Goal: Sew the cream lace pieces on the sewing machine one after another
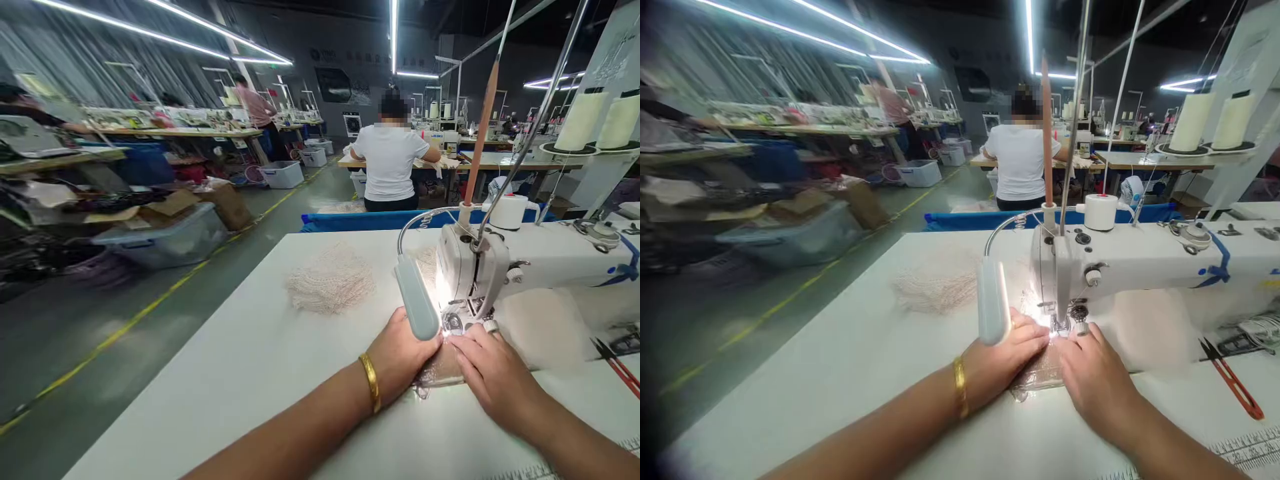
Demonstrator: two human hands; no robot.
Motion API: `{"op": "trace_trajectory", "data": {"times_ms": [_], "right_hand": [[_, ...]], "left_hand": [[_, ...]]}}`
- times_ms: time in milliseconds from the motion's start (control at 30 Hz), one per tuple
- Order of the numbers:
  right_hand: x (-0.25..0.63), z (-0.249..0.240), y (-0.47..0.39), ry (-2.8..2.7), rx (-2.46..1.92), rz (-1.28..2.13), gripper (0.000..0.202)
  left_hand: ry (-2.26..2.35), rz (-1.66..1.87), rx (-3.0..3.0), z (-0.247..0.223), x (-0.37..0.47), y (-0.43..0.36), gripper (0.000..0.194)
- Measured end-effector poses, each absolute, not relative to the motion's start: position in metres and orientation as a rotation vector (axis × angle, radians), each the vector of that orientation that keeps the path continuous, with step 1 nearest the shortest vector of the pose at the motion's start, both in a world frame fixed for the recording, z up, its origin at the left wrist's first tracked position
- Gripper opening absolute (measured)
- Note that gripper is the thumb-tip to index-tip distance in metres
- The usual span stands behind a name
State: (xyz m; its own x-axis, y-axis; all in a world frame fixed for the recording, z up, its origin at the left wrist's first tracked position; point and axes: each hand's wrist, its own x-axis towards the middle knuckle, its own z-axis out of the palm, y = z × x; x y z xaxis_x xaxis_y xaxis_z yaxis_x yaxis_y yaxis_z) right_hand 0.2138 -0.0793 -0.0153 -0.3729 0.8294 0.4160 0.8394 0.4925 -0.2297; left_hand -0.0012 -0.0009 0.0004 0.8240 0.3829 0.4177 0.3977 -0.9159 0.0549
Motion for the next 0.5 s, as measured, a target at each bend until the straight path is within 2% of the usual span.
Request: {"op": "trace_trajectory", "data": {"times_ms": [500], "right_hand": [[0.2210, -0.0103, -0.0748, -2.026, -1.445, 0.002, 0.029]], "left_hand": [[-0.719, -0.643, -2.956, -0.0021, 0.0012, 0.0068, 0.020]]}}
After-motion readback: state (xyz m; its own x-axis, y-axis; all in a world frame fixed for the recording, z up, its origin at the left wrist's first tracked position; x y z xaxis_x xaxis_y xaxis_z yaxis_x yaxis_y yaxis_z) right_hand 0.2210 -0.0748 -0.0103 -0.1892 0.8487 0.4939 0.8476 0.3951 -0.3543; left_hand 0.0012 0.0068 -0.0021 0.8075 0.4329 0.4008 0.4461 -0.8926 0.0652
